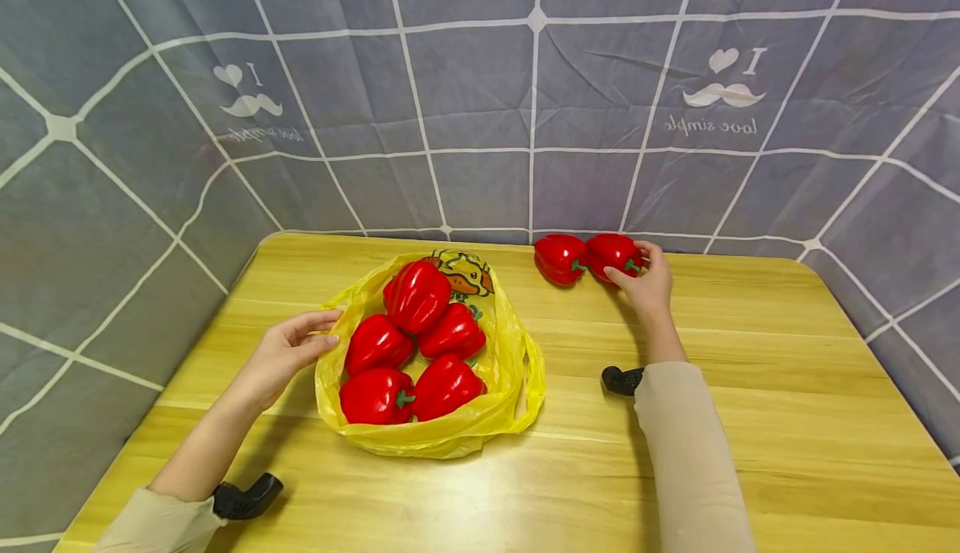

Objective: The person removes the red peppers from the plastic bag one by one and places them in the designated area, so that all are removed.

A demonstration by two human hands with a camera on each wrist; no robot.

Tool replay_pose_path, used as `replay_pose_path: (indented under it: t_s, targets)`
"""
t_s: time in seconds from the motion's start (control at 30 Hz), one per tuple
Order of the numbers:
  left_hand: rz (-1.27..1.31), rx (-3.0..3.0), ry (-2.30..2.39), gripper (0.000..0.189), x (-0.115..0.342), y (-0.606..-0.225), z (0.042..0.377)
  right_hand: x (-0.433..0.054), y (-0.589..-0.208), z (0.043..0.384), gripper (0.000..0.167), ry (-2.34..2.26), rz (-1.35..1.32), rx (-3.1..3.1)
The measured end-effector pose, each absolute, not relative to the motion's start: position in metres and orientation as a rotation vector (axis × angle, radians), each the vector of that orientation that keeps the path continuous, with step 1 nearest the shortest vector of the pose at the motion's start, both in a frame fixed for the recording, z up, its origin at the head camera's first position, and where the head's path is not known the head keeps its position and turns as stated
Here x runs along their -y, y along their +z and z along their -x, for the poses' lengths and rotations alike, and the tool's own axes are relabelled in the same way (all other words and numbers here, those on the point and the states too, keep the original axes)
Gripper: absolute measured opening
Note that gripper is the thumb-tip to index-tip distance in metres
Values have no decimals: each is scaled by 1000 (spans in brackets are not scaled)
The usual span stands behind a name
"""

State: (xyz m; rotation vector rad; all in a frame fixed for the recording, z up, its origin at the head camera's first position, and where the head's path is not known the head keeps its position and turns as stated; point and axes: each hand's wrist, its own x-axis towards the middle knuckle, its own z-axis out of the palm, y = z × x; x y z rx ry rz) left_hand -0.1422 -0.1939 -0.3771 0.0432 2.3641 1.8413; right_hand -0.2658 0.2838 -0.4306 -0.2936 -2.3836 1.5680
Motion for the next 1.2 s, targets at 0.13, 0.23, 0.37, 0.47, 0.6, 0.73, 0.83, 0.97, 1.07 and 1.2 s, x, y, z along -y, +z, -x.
replay_pose_path:
  t_s: [0.13, 0.23, 0.37, 0.47, 0.6, 0.73, 0.83, 0.97, 1.07, 1.2]
  targets:
    - [-39, -2365, 1840, 43, 193, -377, 143, -282, -431, 268, 65, 1552, 281, 2386]
    - [-41, -2363, 1841, 43, 193, -376, 143, -282, -431, 269, 65, 1541, 271, 2387]
    - [-43, -2360, 1842, 44, 192, -376, 144, -284, -430, 270, 65, 1513, 236, 2410]
    - [-44, -2357, 1844, 44, 192, -376, 144, -286, -428, 268, 65, 1493, 190, 2436]
    - [-44, -2355, 1845, 44, 191, -376, 143, -290, -421, 264, 65, 1460, 128, 2468]
    - [-35, -2357, 1847, 44, 191, -376, 143, -292, -409, 261, 66, 1415, 85, 2522]
    - [-36, -2362, 1846, 44, 191, -375, 143, -292, -399, 259, 66, 1382, 59, 2550]
    - [-43, -2366, 1846, 44, 191, -374, 143, -288, -386, 258, 65, 1334, -5, 2595]
    - [-43, -2364, 1847, 44, 191, -373, 143, -281, -378, 255, 66, 1332, -76, 2644]
    - [-39, -2361, 1848, 43, 191, -374, 142, -268, -368, 253, 67, 1389, -193, 2690]
